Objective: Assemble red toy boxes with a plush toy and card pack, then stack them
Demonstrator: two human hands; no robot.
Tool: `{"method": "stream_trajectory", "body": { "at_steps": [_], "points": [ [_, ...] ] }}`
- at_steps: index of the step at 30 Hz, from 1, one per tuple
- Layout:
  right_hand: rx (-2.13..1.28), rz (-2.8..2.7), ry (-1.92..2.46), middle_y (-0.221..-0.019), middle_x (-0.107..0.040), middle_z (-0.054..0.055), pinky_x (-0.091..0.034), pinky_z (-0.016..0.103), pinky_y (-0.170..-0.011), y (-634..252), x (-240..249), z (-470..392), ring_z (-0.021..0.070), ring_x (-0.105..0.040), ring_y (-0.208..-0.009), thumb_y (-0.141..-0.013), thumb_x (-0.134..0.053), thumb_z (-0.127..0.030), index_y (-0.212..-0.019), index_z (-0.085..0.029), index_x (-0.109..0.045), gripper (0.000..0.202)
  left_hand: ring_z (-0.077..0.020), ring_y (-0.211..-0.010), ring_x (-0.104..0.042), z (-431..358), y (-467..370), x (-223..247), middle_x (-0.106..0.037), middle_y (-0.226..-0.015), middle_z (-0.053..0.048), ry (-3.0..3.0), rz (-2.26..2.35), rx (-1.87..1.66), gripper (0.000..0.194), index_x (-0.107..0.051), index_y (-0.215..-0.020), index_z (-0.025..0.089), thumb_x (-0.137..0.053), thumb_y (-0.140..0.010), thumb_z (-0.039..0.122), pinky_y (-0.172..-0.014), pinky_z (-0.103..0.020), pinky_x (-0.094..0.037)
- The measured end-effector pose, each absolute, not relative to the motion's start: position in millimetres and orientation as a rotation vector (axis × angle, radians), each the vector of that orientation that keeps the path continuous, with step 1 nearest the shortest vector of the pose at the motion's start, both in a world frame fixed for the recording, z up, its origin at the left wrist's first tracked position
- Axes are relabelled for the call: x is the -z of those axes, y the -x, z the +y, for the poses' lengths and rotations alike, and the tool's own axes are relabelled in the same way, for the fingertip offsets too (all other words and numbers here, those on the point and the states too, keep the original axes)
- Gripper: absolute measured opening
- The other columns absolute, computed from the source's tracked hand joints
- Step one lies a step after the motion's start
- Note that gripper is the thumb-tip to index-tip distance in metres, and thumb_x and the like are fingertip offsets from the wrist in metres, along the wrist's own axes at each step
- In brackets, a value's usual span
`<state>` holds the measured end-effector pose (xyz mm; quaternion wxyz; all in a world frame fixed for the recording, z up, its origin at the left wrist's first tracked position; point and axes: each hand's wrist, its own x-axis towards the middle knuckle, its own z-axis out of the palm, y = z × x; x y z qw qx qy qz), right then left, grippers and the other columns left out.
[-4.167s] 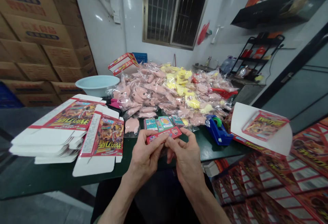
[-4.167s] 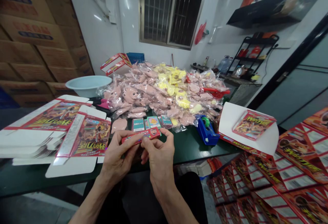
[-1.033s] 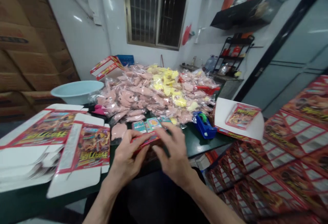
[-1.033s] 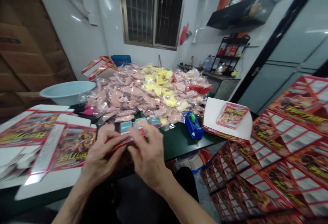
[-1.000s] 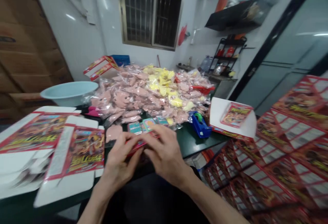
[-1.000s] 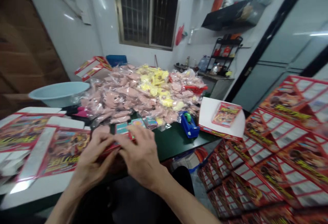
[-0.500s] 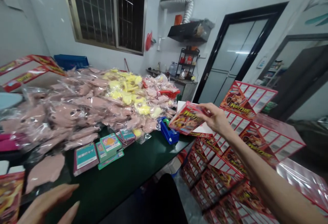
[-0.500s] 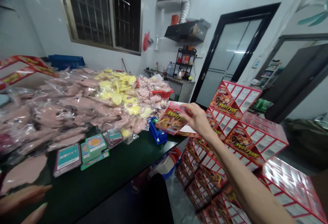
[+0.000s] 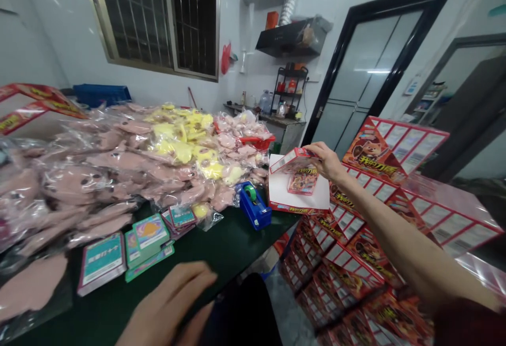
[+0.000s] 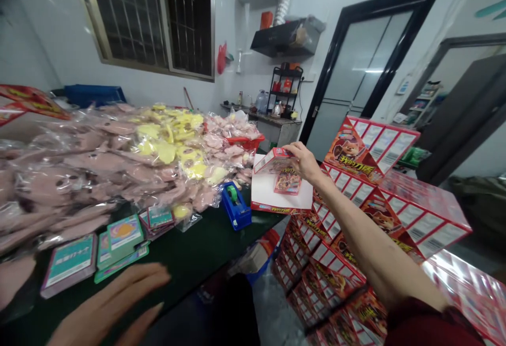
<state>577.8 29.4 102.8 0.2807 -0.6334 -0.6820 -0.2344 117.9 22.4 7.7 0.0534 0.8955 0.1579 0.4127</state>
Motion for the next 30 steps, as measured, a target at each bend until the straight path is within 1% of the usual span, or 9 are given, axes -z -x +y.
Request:
{"method": "stream_trajectory", "body": {
  "at_steps": [6,8,11,14,17,20,24,27,30],
  "points": [
    [0.647,-1.923,1.690,-0.104,-0.055,0.014,-0.045,0.033,-0.086,-585.4,-101.3,42.5,0.0213,-0.055,-0.096,-0.075,-0.040,-0.006,-0.113,-0.012,-0.058,0.043,-0.0221,-0.093,-0.060,27.2,-264.9,-60.9,-0.061,-0.104,-0.012,-2.922,0.169,-0.648,0.026,-0.053,-0.102,0.016,-0.052,-0.076,0.013,-0.079,-0.034,-0.050],
    [0.657,-1.965,1.695,-0.104,-0.055,0.013,-0.045,0.032,-0.085,-583.8,-101.3,46.9,0.0206,-0.055,-0.095,-0.076,-0.040,-0.006,-0.113,-0.013,-0.058,0.041,-0.0257,-0.103,-0.055,34.5,-312.0,-57.0,-0.056,-0.114,-0.016,-3.050,0.194,-0.402,0.037,-0.049,-0.108,0.010,-0.056,-0.073,0.017,-0.084,-0.035,-0.046],
    [0.675,-2.039,1.709,-0.104,-0.055,0.012,-0.046,0.031,-0.084,-580.3,-102.3,50.6,0.0201,-0.055,-0.096,-0.080,-0.040,-0.009,-0.113,-0.015,-0.058,0.039,-0.0345,-0.119,-0.044,48.0,-367.2,-39.2,-0.043,-0.131,-0.029,-3.096,0.272,-0.288,0.063,-0.041,-0.121,-0.001,-0.063,-0.064,0.016,-0.093,-0.044,-0.040],
    [0.697,-2.105,1.742,-0.105,-0.056,0.010,-0.046,0.029,-0.082,-576.0,-103.4,55.1,0.0192,-0.054,-0.096,-0.081,-0.042,-0.010,-0.113,-0.018,-0.059,0.037,-0.0375,-0.105,-0.055,60.0,-395.5,-20.3,-0.055,-0.115,-0.032,-3.113,0.322,-0.123,0.074,-0.041,-0.121,-0.009,-0.069,-0.056,0.015,-0.090,-0.049,-0.040],
    [0.730,-2.112,1.819,-0.106,-0.056,0.009,-0.045,0.029,-0.079,-574.0,-105.0,64.0,0.0188,-0.053,-0.094,-0.083,-0.040,-0.009,-0.115,-0.022,-0.059,0.039,-0.0297,-0.083,-0.064,67.0,-399.3,-8.6,-0.067,-0.090,-0.021,-3.121,0.275,0.003,0.055,-0.055,-0.107,-0.003,-0.068,-0.057,0.016,-0.085,-0.047,-0.043],
    [0.773,-2.042,1.939,-0.102,-0.056,0.009,-0.043,0.030,-0.072,-576.4,-103.7,75.5,0.0199,-0.053,-0.087,-0.084,-0.042,-0.013,-0.116,-0.022,-0.058,0.037,-0.0279,-0.085,-0.063,68.0,-394.3,-3.4,-0.067,-0.091,-0.019,-3.144,0.188,0.033,0.032,-0.063,-0.089,0.005,-0.066,-0.061,0.019,-0.084,-0.044,-0.042],
    [0.837,-1.949,2.073,-0.098,-0.057,0.011,-0.040,0.031,-0.070,-577.3,-82.3,87.7,0.0218,-0.052,-0.083,-0.087,-0.044,-0.019,-0.115,-0.021,-0.058,0.032,-0.0272,-0.083,-0.062,63.9,-393.3,2.6,-0.068,-0.087,-0.018,-3.168,0.137,0.032,0.018,-0.065,-0.076,0.009,-0.067,-0.061,0.019,-0.080,-0.044,-0.042],
    [0.893,-1.906,2.137,-0.105,-0.058,0.015,-0.039,0.036,-0.079,-572.8,-53.2,91.3,0.0270,-0.051,-0.097,-0.086,-0.045,-0.019,-0.120,-0.017,-0.054,0.035,-0.0263,-0.081,-0.061,62.4,-395.3,9.8,-0.068,-0.081,-0.016,-3.176,0.127,0.013,0.012,-0.065,-0.070,0.010,-0.066,-0.061,0.018,-0.075,-0.043,-0.042],
    [0.951,-1.849,2.180,-0.123,-0.052,0.020,-0.033,0.043,-0.092,-569.8,-30.5,92.1,0.0328,-0.040,-0.118,-0.085,-0.048,-0.025,-0.133,-0.010,-0.039,0.051,-0.0260,-0.079,-0.060,64.3,-397.1,16.7,-0.067,-0.080,-0.016,-3.185,0.124,-0.020,0.009,-0.065,-0.069,0.011,-0.064,-0.062,0.017,-0.071,-0.042,-0.042]
  ]
}}
